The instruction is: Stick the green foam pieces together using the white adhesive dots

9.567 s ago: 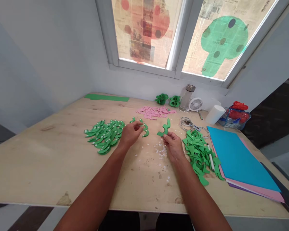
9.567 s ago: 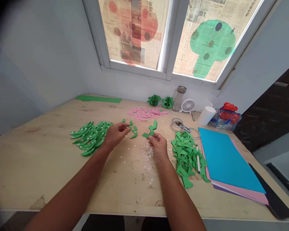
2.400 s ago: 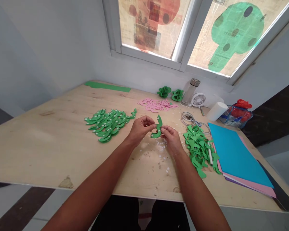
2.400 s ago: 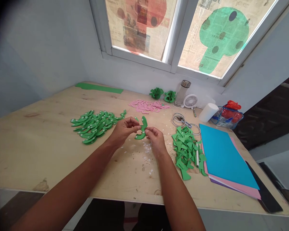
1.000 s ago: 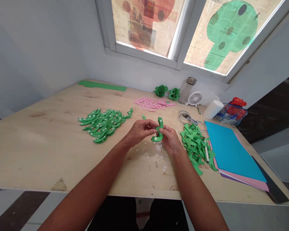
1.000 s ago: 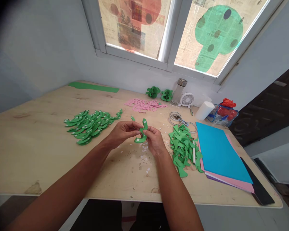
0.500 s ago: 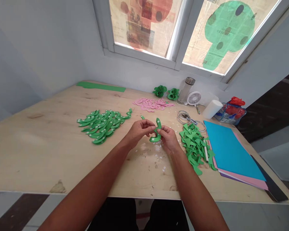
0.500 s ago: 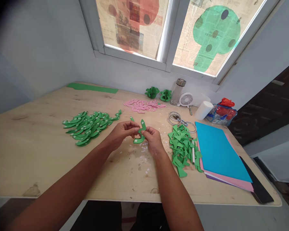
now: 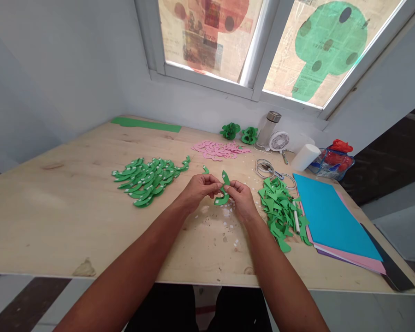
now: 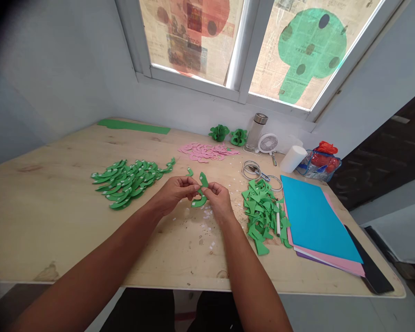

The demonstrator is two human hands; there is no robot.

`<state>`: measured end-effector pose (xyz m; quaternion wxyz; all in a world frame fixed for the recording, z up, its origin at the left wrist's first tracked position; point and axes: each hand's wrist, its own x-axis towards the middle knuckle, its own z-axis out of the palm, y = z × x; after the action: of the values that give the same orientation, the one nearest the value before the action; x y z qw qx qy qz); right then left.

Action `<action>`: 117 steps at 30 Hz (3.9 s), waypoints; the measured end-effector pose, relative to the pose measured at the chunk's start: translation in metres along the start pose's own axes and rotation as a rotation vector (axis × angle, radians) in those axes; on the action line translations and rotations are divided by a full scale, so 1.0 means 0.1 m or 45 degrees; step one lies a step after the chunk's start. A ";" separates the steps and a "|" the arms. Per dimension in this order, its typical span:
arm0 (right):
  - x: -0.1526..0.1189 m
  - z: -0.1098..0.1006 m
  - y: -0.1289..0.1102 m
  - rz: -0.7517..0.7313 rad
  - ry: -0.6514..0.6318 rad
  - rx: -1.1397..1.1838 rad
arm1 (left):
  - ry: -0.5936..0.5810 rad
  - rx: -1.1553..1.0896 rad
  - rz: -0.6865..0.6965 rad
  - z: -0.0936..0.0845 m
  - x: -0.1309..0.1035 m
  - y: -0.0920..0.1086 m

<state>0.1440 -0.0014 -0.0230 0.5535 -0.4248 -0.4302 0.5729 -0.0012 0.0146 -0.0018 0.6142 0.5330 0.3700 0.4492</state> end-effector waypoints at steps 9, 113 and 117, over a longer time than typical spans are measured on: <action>0.01 -0.02 0.02 -0.046 0.047 -0.095 | -0.006 0.042 0.000 -0.01 0.00 -0.01; -0.03 0.06 -0.01 -0.375 0.275 -0.561 | 0.431 1.012 0.868 0.13 -0.03 -0.11; -0.04 0.07 -0.03 -0.369 0.288 -0.605 | 0.430 1.018 0.828 0.14 -0.04 -0.10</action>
<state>0.1380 -0.0058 -0.0184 0.5590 -0.5376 -0.5440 0.3203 0.0122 0.0060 -0.0098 0.1248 0.7324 0.4215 0.5199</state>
